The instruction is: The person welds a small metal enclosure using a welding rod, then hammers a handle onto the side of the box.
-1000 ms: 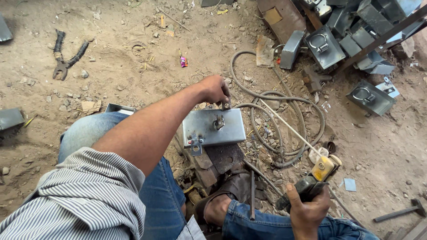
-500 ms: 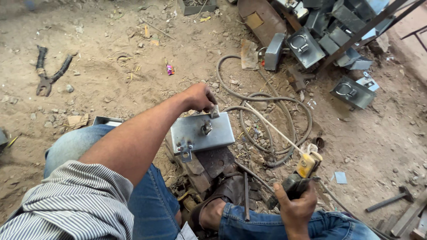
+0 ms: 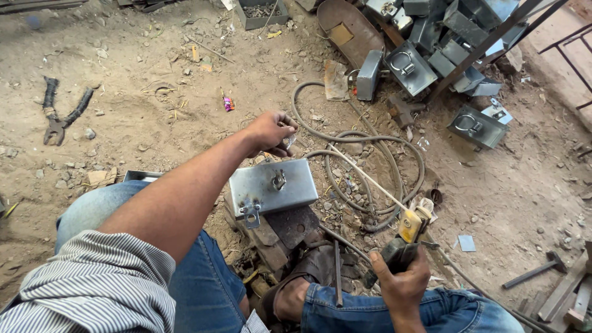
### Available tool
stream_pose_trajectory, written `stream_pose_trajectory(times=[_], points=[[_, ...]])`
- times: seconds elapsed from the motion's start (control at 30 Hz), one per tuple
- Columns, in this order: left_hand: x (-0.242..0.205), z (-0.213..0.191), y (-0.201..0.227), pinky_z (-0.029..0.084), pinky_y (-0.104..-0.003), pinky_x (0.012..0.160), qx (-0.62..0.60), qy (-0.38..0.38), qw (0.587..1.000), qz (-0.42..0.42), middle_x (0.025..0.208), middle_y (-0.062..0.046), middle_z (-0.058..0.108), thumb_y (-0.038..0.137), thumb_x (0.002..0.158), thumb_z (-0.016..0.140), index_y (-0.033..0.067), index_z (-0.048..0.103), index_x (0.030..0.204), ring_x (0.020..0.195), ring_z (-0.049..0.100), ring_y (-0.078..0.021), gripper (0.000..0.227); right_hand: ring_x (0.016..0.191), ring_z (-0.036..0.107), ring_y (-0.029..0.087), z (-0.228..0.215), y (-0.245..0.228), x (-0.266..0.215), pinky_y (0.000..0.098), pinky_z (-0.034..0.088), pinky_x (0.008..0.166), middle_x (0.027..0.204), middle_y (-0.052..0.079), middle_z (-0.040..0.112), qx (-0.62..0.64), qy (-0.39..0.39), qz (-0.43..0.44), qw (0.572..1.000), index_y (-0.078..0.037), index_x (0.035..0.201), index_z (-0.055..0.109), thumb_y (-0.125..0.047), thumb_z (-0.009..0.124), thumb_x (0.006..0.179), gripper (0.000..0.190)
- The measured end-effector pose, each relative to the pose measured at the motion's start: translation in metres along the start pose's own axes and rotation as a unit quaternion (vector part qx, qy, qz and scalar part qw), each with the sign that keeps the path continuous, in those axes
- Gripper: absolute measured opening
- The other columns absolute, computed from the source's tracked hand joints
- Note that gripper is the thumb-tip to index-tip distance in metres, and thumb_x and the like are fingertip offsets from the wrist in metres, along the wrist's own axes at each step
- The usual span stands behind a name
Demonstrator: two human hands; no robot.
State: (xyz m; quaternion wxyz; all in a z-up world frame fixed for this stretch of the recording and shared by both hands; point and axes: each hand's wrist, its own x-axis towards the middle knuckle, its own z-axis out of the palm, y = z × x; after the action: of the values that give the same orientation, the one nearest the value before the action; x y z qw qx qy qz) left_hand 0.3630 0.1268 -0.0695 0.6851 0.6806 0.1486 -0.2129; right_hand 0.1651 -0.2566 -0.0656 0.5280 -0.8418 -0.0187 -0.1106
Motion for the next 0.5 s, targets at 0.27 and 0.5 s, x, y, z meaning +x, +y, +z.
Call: stream_pose_trajectory(times=[0.27, 0.5], points=[[0.010, -0.008, -0.008, 0.066, -0.029, 0.067, -0.055, -0.009, 0.997, 0.046, 0.094, -0.013, 0.074, 0.005, 0.092, 0.072, -0.0046, 0.067, 0.107, 0.078, 0.074, -0.0191, 0.018, 0.063, 0.062, 0.013, 0.001, -0.004, 0.001, 0.0283, 0.053, 0.060, 0.074, 0.001, 0.062, -0.063, 0.002, 0.011, 0.998, -0.008, 0.094, 0.058, -0.032, 0.086, 0.073, 0.042], [0.013, -0.008, -0.010, 0.065, -0.030, 0.066, 0.020, 0.041, 0.999, 0.012, 0.093, -0.012, 0.072, 0.012, 0.094, 0.069, -0.0006, 0.068, 0.103, 0.075, 0.073, -0.0182, 0.015, 0.063, 0.061, 0.012, 0.002, -0.004, 0.001, 0.0278, 0.052, 0.059, 0.074, 0.001, 0.063, -0.062, 0.008, 0.023, 0.998, -0.006, 0.095, 0.059, -0.030, 0.087, 0.073, 0.043]])
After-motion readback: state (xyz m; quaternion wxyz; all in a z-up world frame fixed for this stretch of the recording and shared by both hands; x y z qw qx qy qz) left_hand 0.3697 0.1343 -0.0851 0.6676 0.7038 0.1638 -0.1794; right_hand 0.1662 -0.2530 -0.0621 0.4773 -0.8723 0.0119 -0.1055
